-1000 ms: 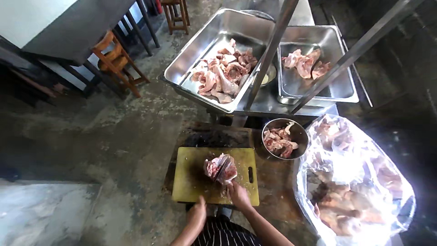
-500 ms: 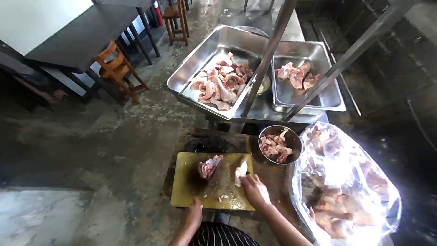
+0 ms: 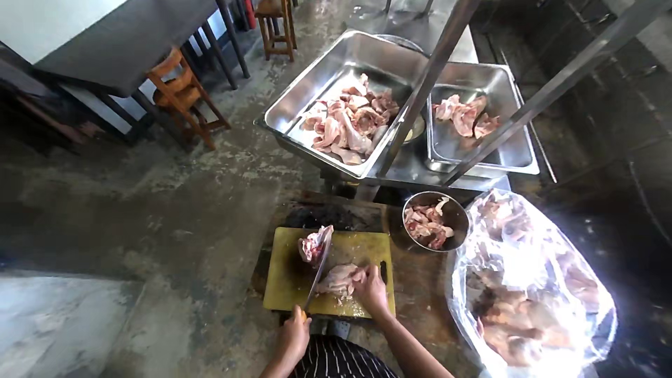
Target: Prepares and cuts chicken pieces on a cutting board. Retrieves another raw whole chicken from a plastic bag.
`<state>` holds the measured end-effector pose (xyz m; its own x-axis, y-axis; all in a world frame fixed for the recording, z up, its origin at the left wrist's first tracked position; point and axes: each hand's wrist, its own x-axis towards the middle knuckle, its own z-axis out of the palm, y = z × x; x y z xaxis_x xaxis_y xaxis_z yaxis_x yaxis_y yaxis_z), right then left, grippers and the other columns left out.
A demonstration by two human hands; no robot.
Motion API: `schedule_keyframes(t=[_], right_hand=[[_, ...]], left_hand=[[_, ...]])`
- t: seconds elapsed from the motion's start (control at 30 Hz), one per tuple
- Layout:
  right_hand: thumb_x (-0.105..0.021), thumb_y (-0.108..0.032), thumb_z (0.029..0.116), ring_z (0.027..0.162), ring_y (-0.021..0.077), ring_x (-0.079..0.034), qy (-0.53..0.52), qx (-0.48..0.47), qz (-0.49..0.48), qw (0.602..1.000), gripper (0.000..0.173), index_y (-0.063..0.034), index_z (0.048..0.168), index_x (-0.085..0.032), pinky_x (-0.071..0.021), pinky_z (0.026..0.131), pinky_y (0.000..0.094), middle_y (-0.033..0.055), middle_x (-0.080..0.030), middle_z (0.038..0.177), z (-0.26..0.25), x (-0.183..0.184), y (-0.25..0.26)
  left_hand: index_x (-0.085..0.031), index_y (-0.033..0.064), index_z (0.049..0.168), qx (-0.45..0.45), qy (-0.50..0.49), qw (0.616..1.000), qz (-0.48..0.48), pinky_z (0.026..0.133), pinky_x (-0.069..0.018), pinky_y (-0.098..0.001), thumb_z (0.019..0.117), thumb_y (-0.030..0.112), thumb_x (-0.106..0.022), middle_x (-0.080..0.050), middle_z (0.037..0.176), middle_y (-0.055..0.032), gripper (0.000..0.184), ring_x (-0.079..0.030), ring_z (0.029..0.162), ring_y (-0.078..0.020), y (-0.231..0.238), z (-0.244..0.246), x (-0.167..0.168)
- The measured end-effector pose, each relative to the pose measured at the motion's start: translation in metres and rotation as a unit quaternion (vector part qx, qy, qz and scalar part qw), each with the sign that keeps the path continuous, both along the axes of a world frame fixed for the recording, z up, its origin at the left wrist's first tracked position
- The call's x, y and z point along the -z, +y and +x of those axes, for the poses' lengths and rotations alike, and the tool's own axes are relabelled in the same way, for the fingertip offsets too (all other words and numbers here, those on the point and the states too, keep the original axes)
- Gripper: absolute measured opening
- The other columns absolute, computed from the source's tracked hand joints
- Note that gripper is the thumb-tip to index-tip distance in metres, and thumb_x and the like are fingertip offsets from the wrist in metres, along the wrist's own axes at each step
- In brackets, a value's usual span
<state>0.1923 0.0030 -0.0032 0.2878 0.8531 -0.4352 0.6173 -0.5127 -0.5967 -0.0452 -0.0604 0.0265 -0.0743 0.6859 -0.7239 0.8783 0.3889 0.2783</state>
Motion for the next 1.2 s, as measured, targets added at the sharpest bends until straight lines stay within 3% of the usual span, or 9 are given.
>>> schedule_keyframes(t=[0.07,0.17,0.27,0.37,0.6,0.8,0.9,1.1,1.2], right_hand=[[-0.068,-0.026,0.0983,0.092,0.0341,-0.072,0.079,0.069,-0.023,0.994,0.047,-0.0100,0.140,-0.053,-0.0590,0.083,0.0552,0.0187,-0.072,0.107,0.000,0.007,0.007],[-0.056,-0.027,0.1070,0.080,0.0246,-0.073,0.224,0.166,-0.002,0.960,0.031,-0.0025,0.124,-0.065,-0.0627,0.077,0.0450,0.0148,-0.073,0.093,0.000,0.019,0.009],[-0.054,-0.025,0.1079,0.082,0.0250,-0.074,0.268,0.210,-0.009,0.940,0.032,0.0008,0.124,-0.064,-0.0635,0.078,0.0443,0.0169,-0.073,0.096,-0.008,0.017,0.010],[-0.056,-0.021,0.1062,0.077,0.0247,-0.072,0.295,0.260,0.000,0.919,0.028,0.0039,0.116,-0.064,-0.0623,0.073,0.0436,0.0166,-0.071,0.089,-0.019,0.018,0.012],[-0.068,-0.018,0.0995,0.076,0.0239,-0.073,0.285,0.272,-0.019,0.919,0.028,0.0022,0.119,-0.063,-0.0630,0.073,0.0421,0.0156,-0.073,0.089,-0.020,0.025,0.007],[-0.065,-0.017,0.1005,0.075,0.0242,-0.072,0.272,0.255,-0.023,0.928,0.024,0.0008,0.116,-0.065,-0.0626,0.071,0.0432,0.0151,-0.072,0.088,-0.021,0.024,0.009],[-0.061,-0.022,0.1030,0.077,0.0255,-0.072,0.222,0.169,-0.027,0.960,0.026,-0.0001,0.117,-0.064,-0.0609,0.074,0.0466,0.0143,-0.072,0.088,-0.019,0.024,0.007],[-0.059,-0.027,0.1028,0.099,0.0346,-0.070,0.087,0.019,-0.065,0.994,0.032,-0.0066,0.127,-0.063,-0.0560,0.088,0.0579,0.0186,-0.072,0.108,-0.010,0.015,0.006],[-0.062,-0.026,0.1009,0.095,0.0343,-0.071,0.082,0.014,-0.060,0.995,0.030,-0.0069,0.123,-0.063,-0.0568,0.084,0.0579,0.0177,-0.072,0.104,-0.010,0.018,0.003]], left_hand=[[-0.042,0.0059,0.148,-0.003,-0.019,1.000,0.003,0.095,-0.0570,-0.0537,0.1074,0.039,-0.053,-0.070,0.116,-0.0199,0.054,-0.071,0.109,-0.0353,-0.009,0.003,-0.004],[-0.044,0.0080,0.146,0.016,-0.031,0.999,-0.007,0.094,-0.0573,-0.0538,0.1074,0.042,-0.051,-0.071,0.115,-0.0179,0.052,-0.071,0.108,-0.0343,-0.012,0.010,-0.017],[-0.044,0.0082,0.147,0.038,-0.036,0.999,-0.014,0.096,-0.0568,-0.0528,0.1078,0.043,-0.049,-0.070,0.117,-0.0175,0.052,-0.070,0.110,-0.0337,-0.009,0.019,-0.028],[-0.043,0.0080,0.149,0.054,-0.049,0.997,-0.010,0.097,-0.0561,-0.0524,0.1082,0.041,-0.048,-0.070,0.119,-0.0174,0.053,-0.070,0.112,-0.0331,-0.005,0.027,-0.028],[-0.040,0.0084,0.152,0.099,-0.022,0.995,-0.013,0.096,-0.0561,-0.0572,0.1094,0.040,-0.046,-0.071,0.119,-0.0195,0.053,-0.070,0.112,-0.0375,-0.005,0.027,0.009],[-0.041,0.0090,0.148,0.099,0.036,0.993,-0.058,0.093,-0.0573,-0.0575,0.1095,0.037,-0.046,-0.071,0.116,-0.0202,0.048,-0.071,0.108,-0.0390,-0.032,0.011,-0.027],[-0.041,0.0100,0.149,0.098,0.065,0.990,-0.075,0.093,-0.0572,-0.0570,0.1105,0.035,-0.043,-0.071,0.118,-0.0194,0.046,-0.071,0.111,-0.0383,-0.031,0.018,-0.049],[-0.038,0.0088,0.152,0.100,0.075,0.991,-0.050,0.093,-0.0582,-0.0553,0.1104,0.024,-0.040,-0.070,0.120,-0.0196,0.045,-0.071,0.111,-0.0375,0.012,0.063,-0.044],[-0.034,0.0069,0.154,0.099,0.079,0.991,-0.051,0.093,-0.0590,-0.0534,0.1084,0.016,-0.041,-0.069,0.124,-0.0194,0.047,-0.071,0.112,-0.0363,0.027,0.080,-0.033]])
